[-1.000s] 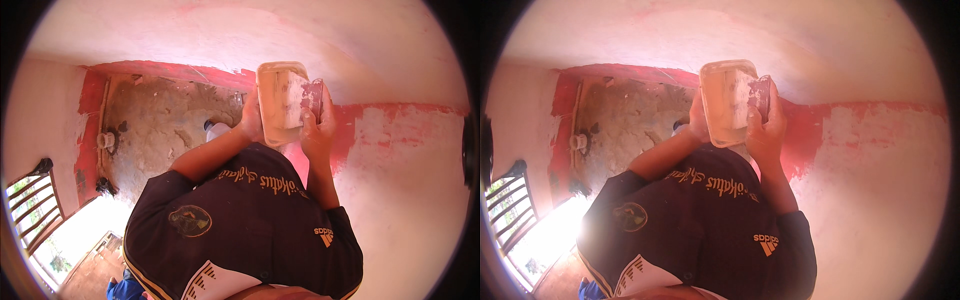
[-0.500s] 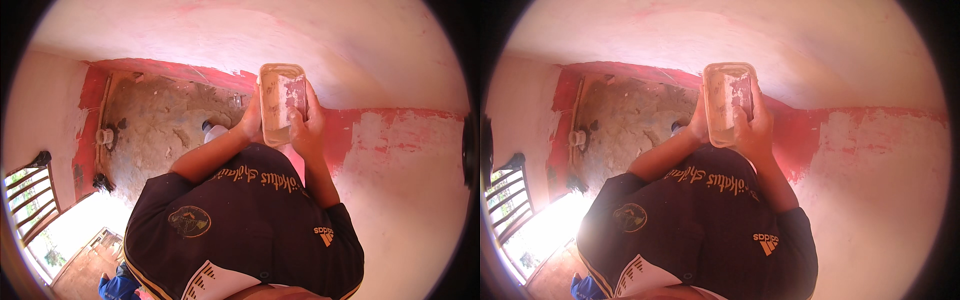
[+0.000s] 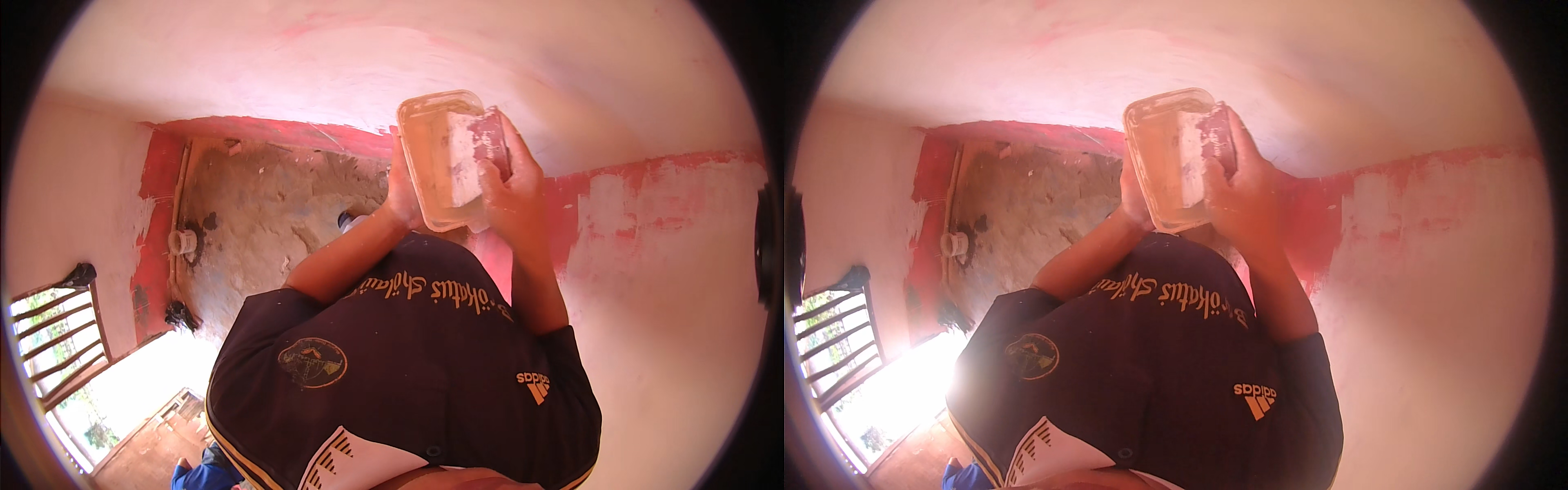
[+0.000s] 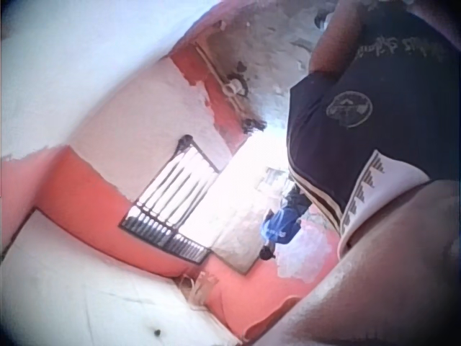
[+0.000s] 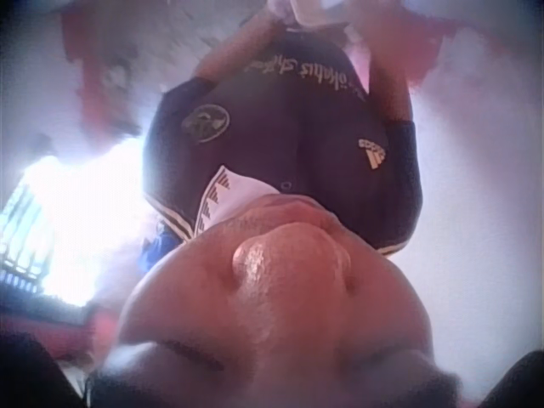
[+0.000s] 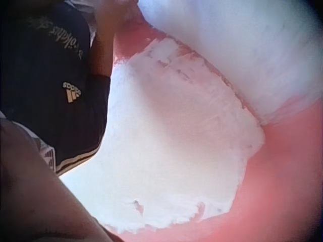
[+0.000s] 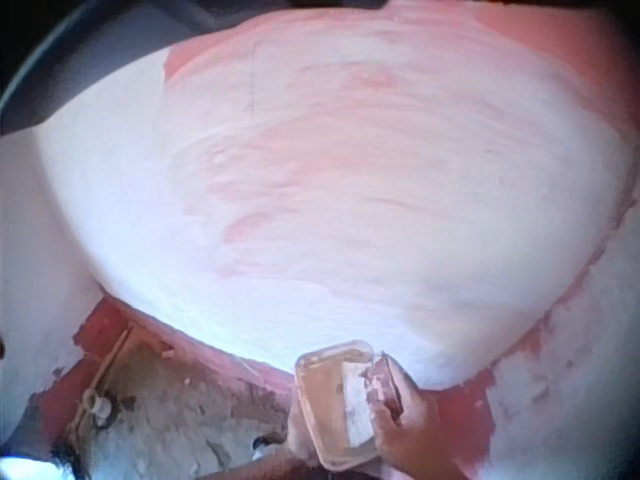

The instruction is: The person applies plaster to a pink interior wall using a hand trowel, frequently dipping the trowel into a small plastic container held in their other hand to scoop more material.

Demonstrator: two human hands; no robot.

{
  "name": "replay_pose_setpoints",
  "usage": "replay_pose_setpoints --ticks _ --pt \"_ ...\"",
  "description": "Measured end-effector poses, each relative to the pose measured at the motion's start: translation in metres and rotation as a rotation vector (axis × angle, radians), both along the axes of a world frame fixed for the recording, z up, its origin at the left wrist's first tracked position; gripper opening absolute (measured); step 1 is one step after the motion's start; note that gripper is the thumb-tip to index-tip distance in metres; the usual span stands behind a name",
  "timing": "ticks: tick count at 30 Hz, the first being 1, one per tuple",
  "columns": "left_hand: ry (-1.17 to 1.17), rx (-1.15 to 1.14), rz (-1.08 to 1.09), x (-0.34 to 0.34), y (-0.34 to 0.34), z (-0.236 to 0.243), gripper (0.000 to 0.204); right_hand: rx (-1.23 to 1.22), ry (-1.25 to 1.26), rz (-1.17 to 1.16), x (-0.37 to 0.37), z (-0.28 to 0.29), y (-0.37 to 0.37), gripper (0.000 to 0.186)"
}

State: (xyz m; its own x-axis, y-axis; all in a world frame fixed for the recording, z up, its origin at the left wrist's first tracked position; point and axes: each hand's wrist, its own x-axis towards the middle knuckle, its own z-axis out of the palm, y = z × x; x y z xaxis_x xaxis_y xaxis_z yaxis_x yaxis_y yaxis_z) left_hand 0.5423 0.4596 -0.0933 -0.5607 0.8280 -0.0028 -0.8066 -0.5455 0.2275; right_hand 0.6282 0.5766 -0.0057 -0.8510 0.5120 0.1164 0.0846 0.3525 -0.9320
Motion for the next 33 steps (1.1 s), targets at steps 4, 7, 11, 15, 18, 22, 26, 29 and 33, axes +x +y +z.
replay_pose_setpoints --ticks 4,7,11,15,18,22,26,29,33 --pt "0.063 -0.050 0.034 0.009 0.006 0.007 0.089 0.044 -0.076 0.026 0.011 0.009 -0.008 0.061" --pt "0.006 0.036 0.014 0.014 0.008 -0.001 0.088 0.027 -0.041 0.099 0.018 0.007 -0.009 0.062" --pt "0.039 -0.023 -0.021 0.016 0.010 -0.005 0.089 0.038 -0.015 0.133 0.024 0.000 -0.008 0.062" --pt "-0.056 0.065 -0.114 0.017 0.007 -0.009 0.094 -0.052 0.047 0.188 0.025 -0.011 0.000 0.062" --pt "0.031 -0.010 -0.110 0.019 0.008 -0.010 0.095 -0.210 0.033 0.207 0.028 -0.010 0.003 0.064" --pt "-0.002 0.034 -0.151 0.028 0.008 -0.009 0.097 -0.404 -0.005 0.191 0.033 -0.008 0.012 0.064" --pt "0.040 -0.069 -0.116 0.037 0.015 -0.008 0.092 -0.622 -0.187 0.143 0.046 0.002 0.034 0.063" --pt "0.016 -0.123 -0.083 0.048 0.020 -0.001 0.091 -0.763 -0.034 0.077 0.056 -0.002 0.049 0.062" --pt "0.003 -0.007 -0.111 0.052 0.024 0.001 0.084 -0.904 0.155 -0.008 0.071 0.009 0.071 0.054"
